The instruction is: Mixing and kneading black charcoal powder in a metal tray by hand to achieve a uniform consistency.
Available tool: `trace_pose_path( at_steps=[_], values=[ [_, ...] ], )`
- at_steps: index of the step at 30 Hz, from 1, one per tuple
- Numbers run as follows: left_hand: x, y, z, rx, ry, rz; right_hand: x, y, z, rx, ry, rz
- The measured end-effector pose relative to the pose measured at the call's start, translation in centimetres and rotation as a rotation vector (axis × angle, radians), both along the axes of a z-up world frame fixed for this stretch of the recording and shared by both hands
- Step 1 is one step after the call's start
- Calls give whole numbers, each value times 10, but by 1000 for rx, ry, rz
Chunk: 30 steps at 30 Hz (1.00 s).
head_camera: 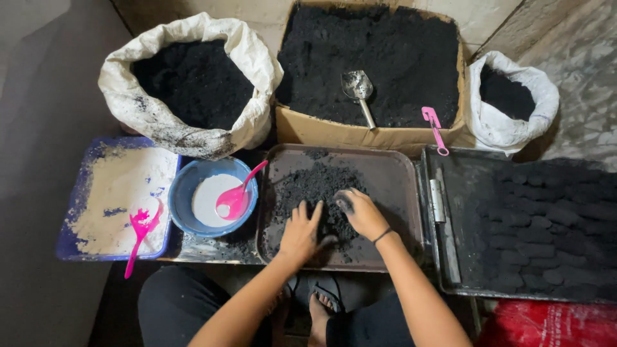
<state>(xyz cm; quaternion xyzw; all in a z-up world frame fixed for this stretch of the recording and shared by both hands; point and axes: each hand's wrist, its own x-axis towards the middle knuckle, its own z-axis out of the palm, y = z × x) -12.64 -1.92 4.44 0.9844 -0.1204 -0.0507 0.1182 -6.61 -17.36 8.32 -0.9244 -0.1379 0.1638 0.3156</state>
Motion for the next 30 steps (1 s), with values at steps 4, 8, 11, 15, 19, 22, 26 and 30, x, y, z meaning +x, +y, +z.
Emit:
trace_pose_path(
  at_steps=[4,8,11,15,19,22,26,30],
  values=[
    [20,-8,-58,59,-176,-13,17,2,-15,-159,-60,82],
    [28,-4,-72,55,-248,-54,22,0,-24,-245,-109,170],
    [36,-3,-85,53,-308,-56,30,-5,-40,-247,-115,164],
    [44,4,-79,125,-385,-65,30,2,-5,-275,-67,150],
    [55,11,-82,58,-306,-41,22,9,31,-233,25,109],
    [61,17,-76,-26,-191,39,26,11,32,-290,29,145],
    [53,21,-41,-252,69,111,41,0,-17,-364,20,173],
    [56,24,-29,-371,90,79,47,-2,-33,-381,-26,171]
  ],
)
